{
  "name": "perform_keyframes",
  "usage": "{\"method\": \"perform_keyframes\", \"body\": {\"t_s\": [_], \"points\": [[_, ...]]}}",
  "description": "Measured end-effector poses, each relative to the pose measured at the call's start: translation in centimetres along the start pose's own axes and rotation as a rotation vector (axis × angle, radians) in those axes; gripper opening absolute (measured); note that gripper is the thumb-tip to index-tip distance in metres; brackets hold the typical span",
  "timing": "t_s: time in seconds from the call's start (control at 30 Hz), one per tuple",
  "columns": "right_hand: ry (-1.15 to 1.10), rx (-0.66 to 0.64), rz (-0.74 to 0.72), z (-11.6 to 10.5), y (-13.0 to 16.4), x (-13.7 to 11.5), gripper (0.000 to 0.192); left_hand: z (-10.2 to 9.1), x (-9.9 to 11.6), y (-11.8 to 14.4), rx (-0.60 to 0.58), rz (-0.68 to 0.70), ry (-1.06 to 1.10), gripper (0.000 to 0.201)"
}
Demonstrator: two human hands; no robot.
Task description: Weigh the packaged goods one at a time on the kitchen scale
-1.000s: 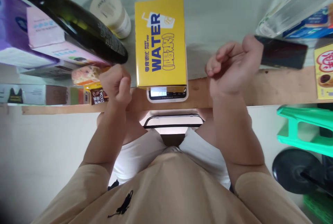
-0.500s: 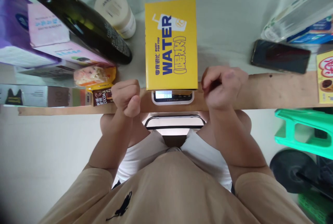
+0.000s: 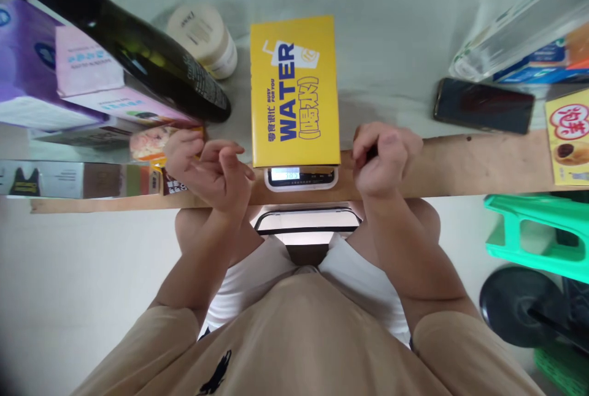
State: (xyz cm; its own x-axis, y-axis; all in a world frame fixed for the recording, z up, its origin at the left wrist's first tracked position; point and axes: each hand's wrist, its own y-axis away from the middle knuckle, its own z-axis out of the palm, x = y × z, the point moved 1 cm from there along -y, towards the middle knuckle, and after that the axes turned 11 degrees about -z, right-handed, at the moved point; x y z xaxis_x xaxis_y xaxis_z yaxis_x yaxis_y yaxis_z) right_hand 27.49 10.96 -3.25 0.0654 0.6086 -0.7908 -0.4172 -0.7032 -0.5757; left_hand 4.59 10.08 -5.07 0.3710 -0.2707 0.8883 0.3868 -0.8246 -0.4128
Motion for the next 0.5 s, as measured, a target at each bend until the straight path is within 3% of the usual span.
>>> {"method": "perform_keyframes", "body": {"t_s": [0.07,0.13,0.2,0.33,0.5], "points": [[0.026,0.012,0.046,0.1,0.1,-0.2,0.061,0.1,0.3,0.4,-0.025,0.026,0.089,0.029],[0.095,0.044,0.076,0.3,0.1,-0.4,0.059,-0.1,0.6,0.7,-0.134,0.037,0.094,0.021],[0.143,0.072,0.077,0.6,0.1,-0.5,0.057,-0.4,0.6,0.8,-0.225,-0.021,0.039,0.037],[0.167,0.104,0.044,1.1,0.1,-0.5,0.048,-0.6,-0.2,0.9,-0.294,-0.113,0.057,0.071],[0.261,0.108,0.139,1.3,-0.2,0.1,0.04,-0.6,-1.3,1.1,-0.371,-0.198,0.108,0.077]]}}
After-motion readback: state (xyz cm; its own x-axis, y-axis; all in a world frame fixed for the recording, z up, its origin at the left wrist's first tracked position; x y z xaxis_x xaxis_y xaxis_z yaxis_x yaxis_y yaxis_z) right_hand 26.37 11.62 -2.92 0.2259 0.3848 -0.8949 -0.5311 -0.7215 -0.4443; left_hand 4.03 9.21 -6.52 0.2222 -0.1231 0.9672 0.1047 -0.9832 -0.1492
